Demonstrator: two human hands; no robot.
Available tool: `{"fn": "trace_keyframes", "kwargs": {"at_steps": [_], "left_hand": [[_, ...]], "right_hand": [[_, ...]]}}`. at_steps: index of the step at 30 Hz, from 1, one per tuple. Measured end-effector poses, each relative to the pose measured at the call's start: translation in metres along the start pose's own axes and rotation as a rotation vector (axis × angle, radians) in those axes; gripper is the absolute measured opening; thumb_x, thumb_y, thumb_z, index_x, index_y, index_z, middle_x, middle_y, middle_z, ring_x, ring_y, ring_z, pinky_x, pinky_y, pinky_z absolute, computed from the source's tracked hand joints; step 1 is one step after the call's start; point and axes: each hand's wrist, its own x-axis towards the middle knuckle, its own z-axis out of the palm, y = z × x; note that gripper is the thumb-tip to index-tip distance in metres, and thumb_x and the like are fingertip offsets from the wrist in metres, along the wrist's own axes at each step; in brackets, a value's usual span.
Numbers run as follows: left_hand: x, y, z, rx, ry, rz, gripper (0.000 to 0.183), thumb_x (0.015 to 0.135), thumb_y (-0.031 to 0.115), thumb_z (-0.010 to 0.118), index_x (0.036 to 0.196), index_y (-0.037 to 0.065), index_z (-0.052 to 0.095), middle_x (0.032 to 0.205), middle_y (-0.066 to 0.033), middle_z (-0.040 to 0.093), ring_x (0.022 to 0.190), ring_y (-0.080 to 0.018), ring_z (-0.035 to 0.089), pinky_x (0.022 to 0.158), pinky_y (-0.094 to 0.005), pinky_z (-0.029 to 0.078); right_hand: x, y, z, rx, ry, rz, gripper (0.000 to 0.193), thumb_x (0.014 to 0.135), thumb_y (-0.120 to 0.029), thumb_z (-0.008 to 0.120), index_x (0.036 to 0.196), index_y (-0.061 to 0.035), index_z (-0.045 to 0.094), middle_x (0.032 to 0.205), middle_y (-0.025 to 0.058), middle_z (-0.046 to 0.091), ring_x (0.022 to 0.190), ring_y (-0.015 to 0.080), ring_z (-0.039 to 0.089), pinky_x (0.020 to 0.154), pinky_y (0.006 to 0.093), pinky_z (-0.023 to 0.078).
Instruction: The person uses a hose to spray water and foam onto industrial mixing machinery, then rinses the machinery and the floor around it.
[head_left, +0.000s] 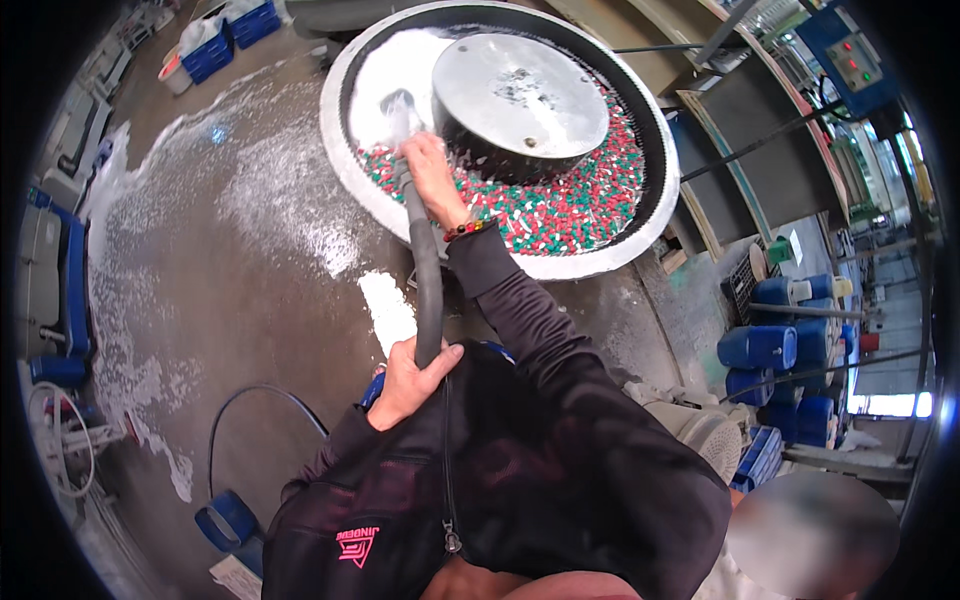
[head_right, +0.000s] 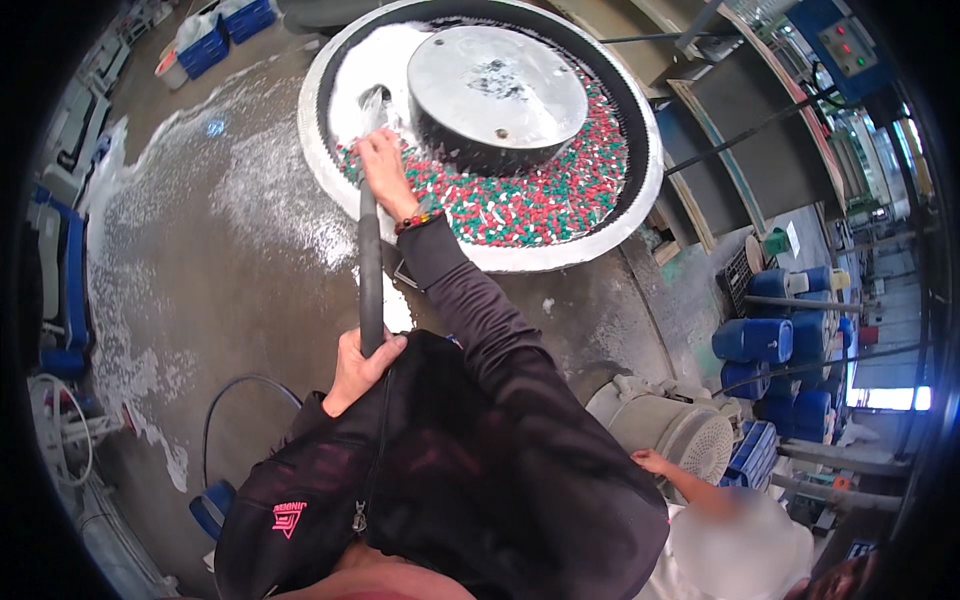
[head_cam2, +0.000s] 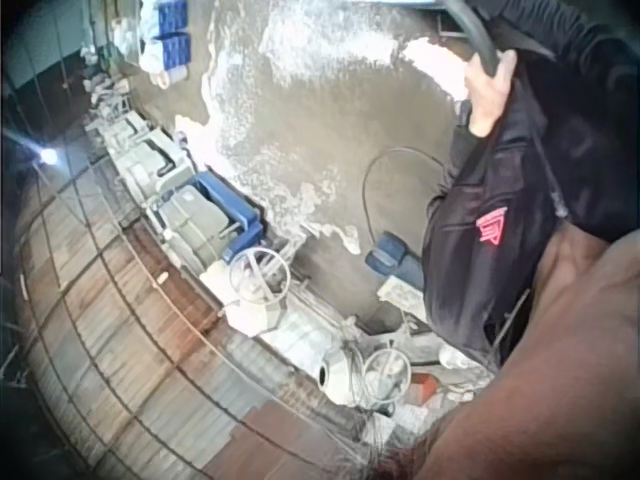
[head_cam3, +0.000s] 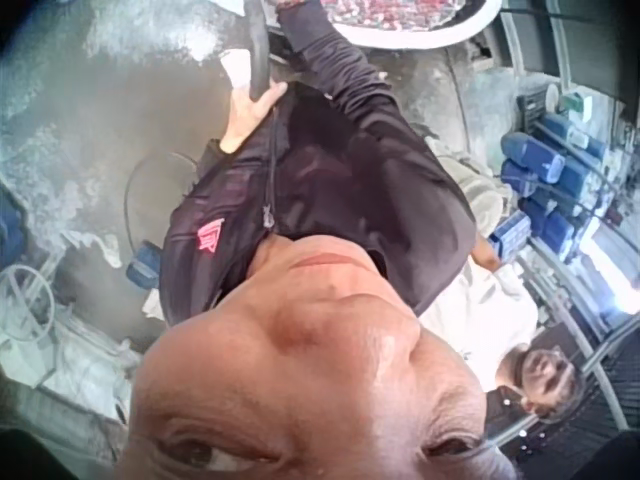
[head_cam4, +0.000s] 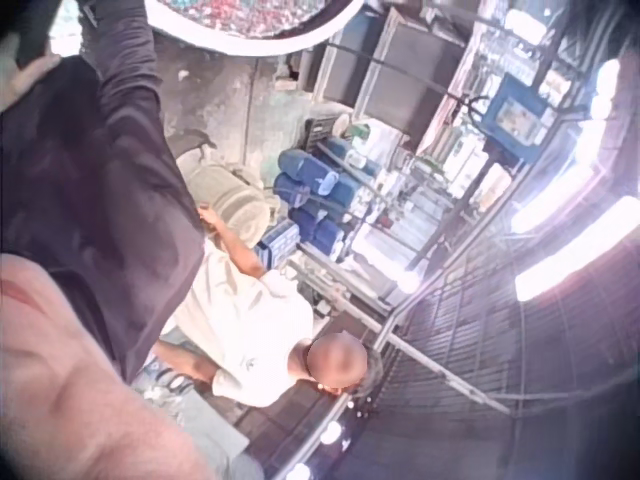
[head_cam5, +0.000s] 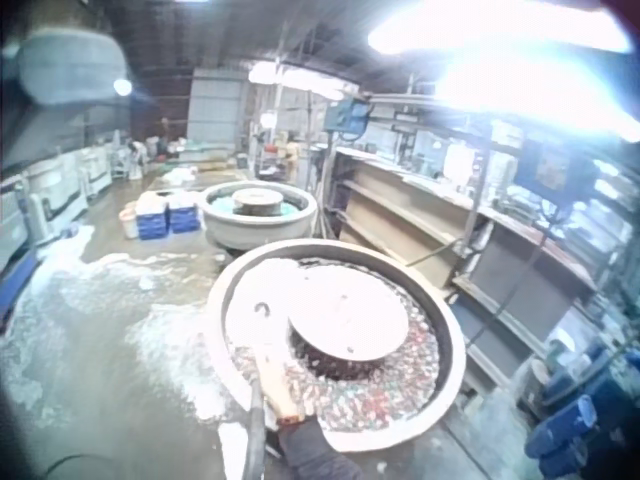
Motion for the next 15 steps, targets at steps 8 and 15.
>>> {"fn": "trace_keyframes", "kwargs": {"at_steps": [8, 15], "left_hand": [[0.002, -0.014, -0.001, 0.051, -0.08, 0.009, 0.022, 0.076, 0.019, 0.063, 0.068, 0.001, 0.055, 0.055, -0.0015, 0.05, 0.053, -0.0059, 0.044, 0.05, -0.0248, 0.037], [0.006, -0.02, 0.0, 0.055, -0.126, -0.051, 0.026, 0.078, 0.023, 0.063, 0.066, 0.003, 0.053, 0.054, 0.0013, 0.047, 0.053, -0.0051, 0.042, 0.048, -0.025, 0.036]], "right_hand": [[-0.007, 0.019, 0.014, 0.41, 0.053, 0.49, 0.023, 0.08, -0.019, 0.048, 0.09, 0.0014, 0.049, 0.084, 0.0148, 0.046, 0.084, 0.0312, 0.042, 0.077, 0.0386, 0.035], [-0.01, -0.021, -0.01, 0.577, 0.281, 0.614, 0.05, 0.073, -0.023, 0.058, 0.112, 0.0002, 0.038, 0.106, 0.0164, 0.042, 0.096, 0.0224, 0.045, 0.079, 0.0332, 0.04]]}}
